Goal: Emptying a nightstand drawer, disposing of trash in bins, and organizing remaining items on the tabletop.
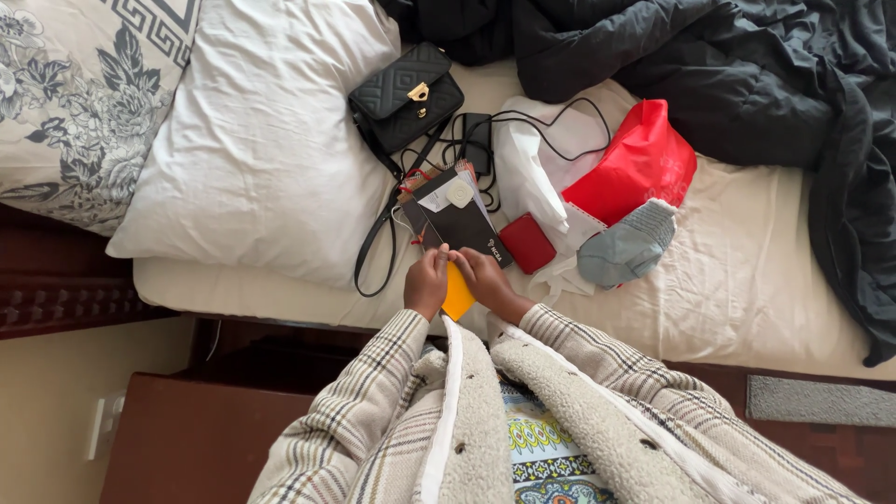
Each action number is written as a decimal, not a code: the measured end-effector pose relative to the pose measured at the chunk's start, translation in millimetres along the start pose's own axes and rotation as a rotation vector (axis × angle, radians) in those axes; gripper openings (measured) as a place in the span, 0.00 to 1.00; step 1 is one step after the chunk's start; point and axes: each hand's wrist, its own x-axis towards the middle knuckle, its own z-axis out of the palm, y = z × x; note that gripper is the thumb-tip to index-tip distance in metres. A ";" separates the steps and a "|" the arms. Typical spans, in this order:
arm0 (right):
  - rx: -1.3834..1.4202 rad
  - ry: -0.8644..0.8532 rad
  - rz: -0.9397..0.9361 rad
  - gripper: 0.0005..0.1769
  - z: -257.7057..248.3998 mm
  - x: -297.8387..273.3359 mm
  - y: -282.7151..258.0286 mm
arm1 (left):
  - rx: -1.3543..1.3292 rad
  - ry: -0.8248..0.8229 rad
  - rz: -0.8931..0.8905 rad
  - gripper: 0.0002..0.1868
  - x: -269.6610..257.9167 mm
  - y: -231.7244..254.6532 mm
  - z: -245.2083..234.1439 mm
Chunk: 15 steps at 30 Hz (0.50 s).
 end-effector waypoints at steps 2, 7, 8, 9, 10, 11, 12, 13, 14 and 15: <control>0.103 0.014 -0.031 0.19 7.2 1.8 21.5 | -0.029 0.014 0.011 0.18 1.6 0.5 2.5; 0.486 -0.013 0.078 0.20 -1.9 -6.9 8.3 | -0.337 -0.009 -0.012 0.22 5.1 -1.8 12.9; 0.529 -0.048 0.187 0.21 -5.6 -9.0 4.8 | -0.430 -0.038 -0.023 0.24 5.6 -4.3 17.1; 0.571 -0.084 0.295 0.23 -9.3 -11.1 1.4 | -0.524 -0.067 -0.035 0.26 6.2 -6.7 21.3; 0.570 -0.081 0.297 0.23 -11.1 -13.9 5.3 | -0.524 -0.070 -0.035 0.26 10.6 -23.5 34.5; 0.548 -0.087 0.312 0.23 -12.9 -16.6 9.2 | -0.497 -0.086 -0.041 0.24 15.1 -40.4 47.6; 0.525 -0.096 0.326 0.24 -14.5 -18.5 13.0 | -0.470 -0.099 -0.046 0.23 20.0 -57.3 60.4; 0.524 -0.095 0.326 0.24 -16.0 -19.7 22.9 | -0.471 -0.100 -0.046 0.23 25.9 -65.6 66.8; 0.464 -0.091 0.381 0.24 -16.9 -20.4 32.5 | -0.413 -0.139 -0.117 0.24 32.3 -74.2 72.4; 0.403 -0.086 0.436 0.25 -17.8 -20.8 42.3 | -0.355 -0.179 -0.186 0.29 38.8 -82.9 77.9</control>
